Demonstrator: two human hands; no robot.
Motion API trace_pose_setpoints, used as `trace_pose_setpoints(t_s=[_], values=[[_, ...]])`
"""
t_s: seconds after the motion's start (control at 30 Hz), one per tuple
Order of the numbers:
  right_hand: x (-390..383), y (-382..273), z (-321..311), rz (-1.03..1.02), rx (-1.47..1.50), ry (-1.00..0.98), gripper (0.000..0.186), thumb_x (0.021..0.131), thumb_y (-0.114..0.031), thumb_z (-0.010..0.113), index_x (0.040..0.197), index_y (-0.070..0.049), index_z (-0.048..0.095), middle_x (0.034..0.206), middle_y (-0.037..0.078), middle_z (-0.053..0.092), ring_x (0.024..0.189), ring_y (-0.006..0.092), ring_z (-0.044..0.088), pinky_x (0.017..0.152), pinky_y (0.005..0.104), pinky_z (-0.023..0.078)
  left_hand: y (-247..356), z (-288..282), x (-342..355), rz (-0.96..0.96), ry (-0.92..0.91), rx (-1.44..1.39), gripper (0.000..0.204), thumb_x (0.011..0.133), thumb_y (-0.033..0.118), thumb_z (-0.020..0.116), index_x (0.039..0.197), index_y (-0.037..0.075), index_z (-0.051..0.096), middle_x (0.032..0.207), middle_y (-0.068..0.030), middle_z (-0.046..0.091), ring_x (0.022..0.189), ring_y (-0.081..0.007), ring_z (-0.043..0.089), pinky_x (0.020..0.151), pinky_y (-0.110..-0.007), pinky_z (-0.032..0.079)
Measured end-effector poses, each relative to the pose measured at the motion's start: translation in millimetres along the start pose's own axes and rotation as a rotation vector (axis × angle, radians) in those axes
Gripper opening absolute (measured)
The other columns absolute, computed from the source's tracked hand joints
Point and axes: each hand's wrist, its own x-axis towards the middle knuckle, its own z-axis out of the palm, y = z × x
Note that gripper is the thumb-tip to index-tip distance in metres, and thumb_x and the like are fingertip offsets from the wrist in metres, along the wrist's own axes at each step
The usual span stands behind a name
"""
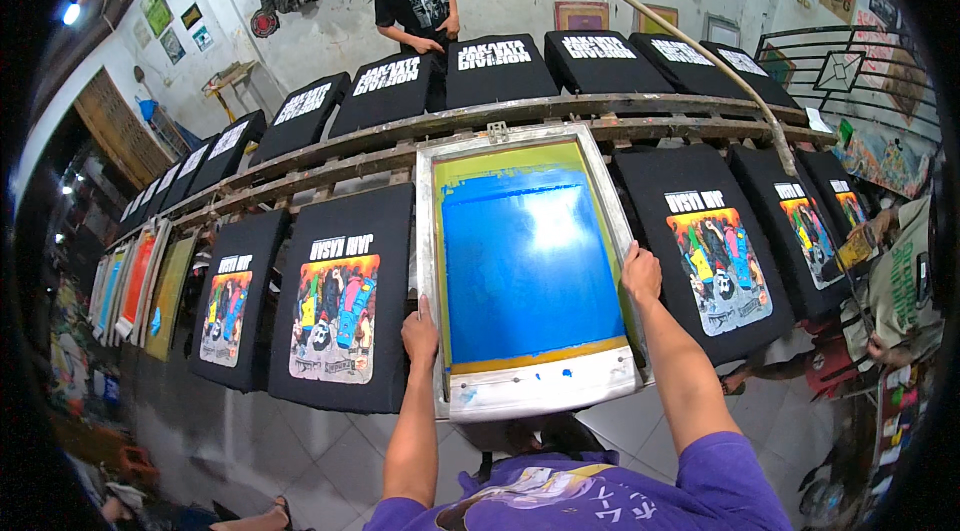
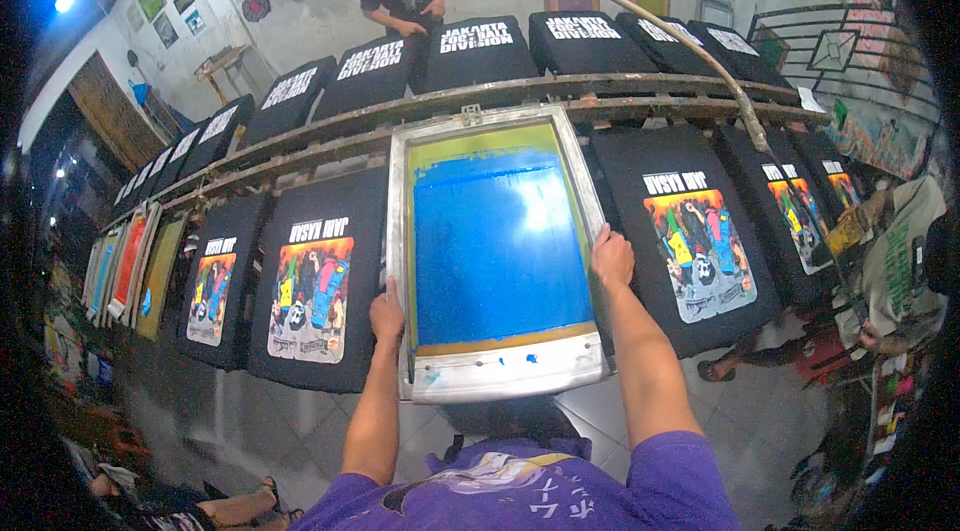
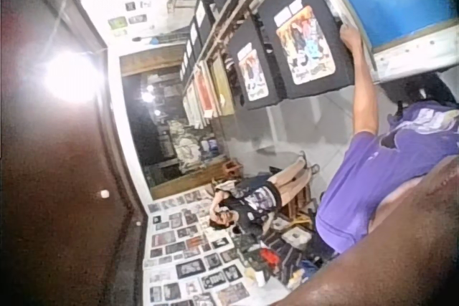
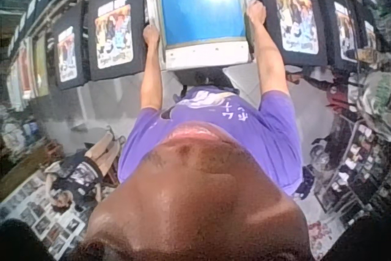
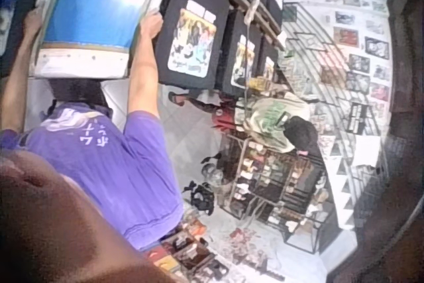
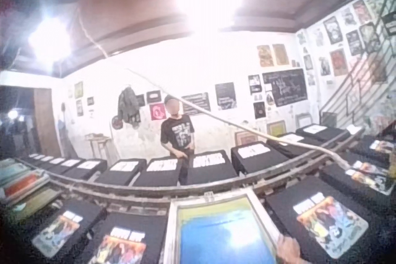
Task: The person uses a squeegee to spread blue ink across a screen printing frame, pressing it onto a black t-shirt. The person repeatedly lifts the frame and moves it to the next t-shirt in a row to continue the printing process.
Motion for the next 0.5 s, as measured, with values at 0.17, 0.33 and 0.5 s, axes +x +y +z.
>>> trace_pose_setpoints(t_s=[0.17, 0.33, 0.5], values=[[5, 5, 4, -0.025, 0.019, 0.012, 0.058, 0.105, -0.041, 0.036, 0.100, 0.003, 0.073, 0.100, 0.031, 0.069, 0.098, 0.0485, 0.066, 0.091, 0.0555, 0.050, -2, 2, 1, 0.018, 0.004, -0.003, 0.076, 0.100, 0.060, 0.044, 0.077, -0.008, 0.066, 0.089, -0.0349, 0.065, 0.090, -0.0511, 0.063, 0.080, -0.056, 0.046], [-7, 16, 9, 0.005, -0.011, -0.011, 0.061, 0.105, -0.043, 0.034, 0.100, 0.004, 0.073, 0.101, 0.032, 0.069, 0.098, 0.0494, 0.066, 0.089, 0.0556, 0.051, -18, 4, -6, 0.002, -0.004, 0.038, 0.077, 0.100, 0.061, 0.043, 0.077, -0.009, 0.066, 0.088, -0.0356, 0.065, 0.090, -0.0512, 0.063, 0.080, -0.056, 0.046], [2, 3, 3, -0.007, 0.018, 0.001, 0.059, 0.105, -0.042, 0.036, 0.100, 0.003, 0.073, 0.100, 0.031, 0.069, 0.097, 0.0492, 0.066, 0.088, 0.0561, 0.051, -8, 5, 4, -0.009, 0.007, 0.002, 0.079, 0.099, 0.063, 0.042, 0.077, -0.008, 0.066, 0.087, -0.0351, 0.065, 0.089, -0.0514, 0.063, 0.080, -0.057, 0.045]])
